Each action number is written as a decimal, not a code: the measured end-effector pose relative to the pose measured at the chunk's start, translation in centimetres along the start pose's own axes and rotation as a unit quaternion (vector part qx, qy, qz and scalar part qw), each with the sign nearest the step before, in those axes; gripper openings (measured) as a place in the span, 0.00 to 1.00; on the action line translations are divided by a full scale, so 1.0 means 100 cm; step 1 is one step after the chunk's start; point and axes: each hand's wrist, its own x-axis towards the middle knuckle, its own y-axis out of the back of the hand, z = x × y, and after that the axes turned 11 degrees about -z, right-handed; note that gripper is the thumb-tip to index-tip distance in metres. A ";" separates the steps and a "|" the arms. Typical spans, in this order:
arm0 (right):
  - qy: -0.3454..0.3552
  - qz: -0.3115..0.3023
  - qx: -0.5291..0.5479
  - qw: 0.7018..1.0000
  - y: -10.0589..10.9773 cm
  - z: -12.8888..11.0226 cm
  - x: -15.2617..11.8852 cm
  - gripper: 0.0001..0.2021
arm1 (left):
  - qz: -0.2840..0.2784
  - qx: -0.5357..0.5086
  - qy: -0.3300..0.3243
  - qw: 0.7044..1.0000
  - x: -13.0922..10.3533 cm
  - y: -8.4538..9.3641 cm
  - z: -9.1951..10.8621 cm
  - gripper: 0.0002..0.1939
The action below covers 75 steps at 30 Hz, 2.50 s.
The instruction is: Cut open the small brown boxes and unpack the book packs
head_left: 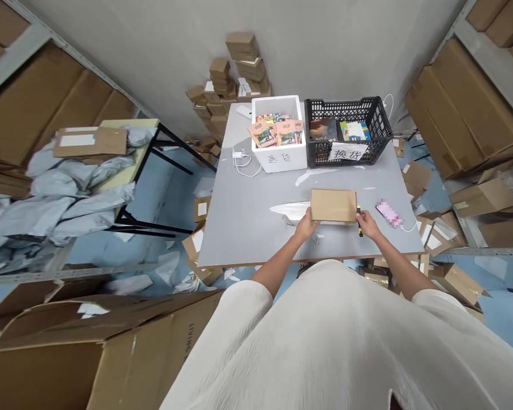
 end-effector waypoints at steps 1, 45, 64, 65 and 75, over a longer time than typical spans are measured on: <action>-0.001 0.002 0.008 1.000 0.000 -0.003 -0.001 0.32 | 0.010 -0.011 -0.011 1.000 -0.001 0.000 0.001 0.44; 0.214 -0.183 -0.397 0.873 0.020 -0.141 0.029 0.21 | 0.063 0.267 -0.157 0.949 -0.026 0.006 0.035 0.30; 0.195 -0.181 -0.480 0.836 -0.003 -0.171 0.032 0.20 | 0.055 0.233 -0.168 0.956 -0.035 0.010 0.030 0.33; 0.193 -0.180 -0.483 0.835 -0.003 -0.171 0.032 0.20 | 0.054 0.235 -0.167 0.956 -0.036 0.010 0.031 0.33; 0.132 -0.183 -0.510 0.830 0.034 -0.149 0.037 0.17 | 0.062 0.260 -0.137 0.954 -0.038 0.005 0.041 0.31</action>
